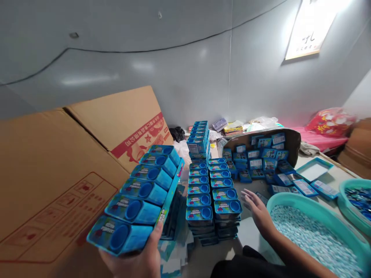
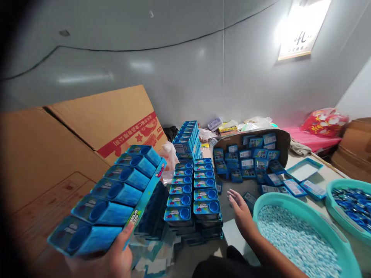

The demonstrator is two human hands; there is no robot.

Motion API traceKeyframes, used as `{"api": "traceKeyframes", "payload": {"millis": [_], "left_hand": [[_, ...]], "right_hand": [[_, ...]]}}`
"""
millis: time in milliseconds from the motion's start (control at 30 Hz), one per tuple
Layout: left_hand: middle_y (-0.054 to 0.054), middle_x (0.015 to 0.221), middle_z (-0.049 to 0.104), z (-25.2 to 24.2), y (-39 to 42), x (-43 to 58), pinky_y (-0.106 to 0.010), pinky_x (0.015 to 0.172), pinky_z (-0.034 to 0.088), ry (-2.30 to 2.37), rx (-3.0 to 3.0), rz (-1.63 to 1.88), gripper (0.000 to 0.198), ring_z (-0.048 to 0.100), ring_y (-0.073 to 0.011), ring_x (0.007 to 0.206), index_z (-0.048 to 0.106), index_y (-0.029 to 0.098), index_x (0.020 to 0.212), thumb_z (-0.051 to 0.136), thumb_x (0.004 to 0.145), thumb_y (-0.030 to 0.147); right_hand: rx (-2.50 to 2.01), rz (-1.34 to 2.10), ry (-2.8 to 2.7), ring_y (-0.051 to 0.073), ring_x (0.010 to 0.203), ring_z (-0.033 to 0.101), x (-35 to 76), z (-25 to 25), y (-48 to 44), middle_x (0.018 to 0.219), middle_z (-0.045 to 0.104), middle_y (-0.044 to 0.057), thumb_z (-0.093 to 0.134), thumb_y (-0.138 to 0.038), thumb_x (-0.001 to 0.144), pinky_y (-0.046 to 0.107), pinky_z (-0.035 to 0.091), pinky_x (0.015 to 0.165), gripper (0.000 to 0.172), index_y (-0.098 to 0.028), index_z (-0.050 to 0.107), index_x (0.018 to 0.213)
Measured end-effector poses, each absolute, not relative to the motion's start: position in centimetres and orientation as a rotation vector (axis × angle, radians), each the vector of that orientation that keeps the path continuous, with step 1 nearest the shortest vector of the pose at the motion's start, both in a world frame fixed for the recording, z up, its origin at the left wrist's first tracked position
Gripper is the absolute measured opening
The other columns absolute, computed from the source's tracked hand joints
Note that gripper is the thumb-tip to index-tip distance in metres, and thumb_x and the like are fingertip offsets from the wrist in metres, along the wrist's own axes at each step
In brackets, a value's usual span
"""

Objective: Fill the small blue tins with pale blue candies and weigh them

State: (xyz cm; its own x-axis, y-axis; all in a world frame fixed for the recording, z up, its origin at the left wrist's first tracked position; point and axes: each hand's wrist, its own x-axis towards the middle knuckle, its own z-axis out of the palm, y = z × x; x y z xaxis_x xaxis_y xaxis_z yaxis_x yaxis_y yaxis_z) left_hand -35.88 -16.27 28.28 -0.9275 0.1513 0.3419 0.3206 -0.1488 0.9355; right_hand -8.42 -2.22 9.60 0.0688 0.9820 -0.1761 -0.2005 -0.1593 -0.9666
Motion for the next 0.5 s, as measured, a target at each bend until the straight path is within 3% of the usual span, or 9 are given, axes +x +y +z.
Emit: {"api": "traceKeyframes", "payload": {"millis": [200,333,500], "left_hand": [[-0.010,0.122,0.065,28.3,-14.3,-31.3,-0.053,0.103,0.051,-2.012,-0.670,-2.384,0.101,0.067,-0.0287,0.107,0.049,0.020,0.140,0.092,0.049,0.023],[-0.011,0.122,0.065,28.2,-12.7,-29.2,-0.049,0.098,0.055,-2.083,-0.720,-2.392,0.098,0.068,-0.0266,0.101,0.052,0.019,0.134,0.092,0.045,0.026],[-0.009,0.116,0.067,27.7,-11.4,-28.4,-0.053,0.097,0.055,-2.135,-0.793,-2.386,0.094,0.068,-0.0291,0.101,0.054,0.019,0.130,0.090,0.044,0.029]], "right_hand": [[-1.191,1.283,-0.986,0.034,0.121,0.063,-7.1,9.2,-3.3,0.132,0.066,0.016,0.072,-0.066,0.075,0.054,0.044,0.109,0.061,-0.023,0.066,0.118],[-1.187,1.226,-1.026,0.034,0.120,0.064,-6.2,9.5,-3.8,0.129,0.069,0.016,0.071,-0.065,0.077,0.054,0.045,0.108,0.058,-0.023,0.067,0.117],[-1.158,1.241,-1.045,0.032,0.119,0.065,-7.0,11.7,-4.3,0.130,0.068,0.014,0.069,-0.061,0.081,0.052,0.047,0.107,0.051,-0.025,0.067,0.118]]}}
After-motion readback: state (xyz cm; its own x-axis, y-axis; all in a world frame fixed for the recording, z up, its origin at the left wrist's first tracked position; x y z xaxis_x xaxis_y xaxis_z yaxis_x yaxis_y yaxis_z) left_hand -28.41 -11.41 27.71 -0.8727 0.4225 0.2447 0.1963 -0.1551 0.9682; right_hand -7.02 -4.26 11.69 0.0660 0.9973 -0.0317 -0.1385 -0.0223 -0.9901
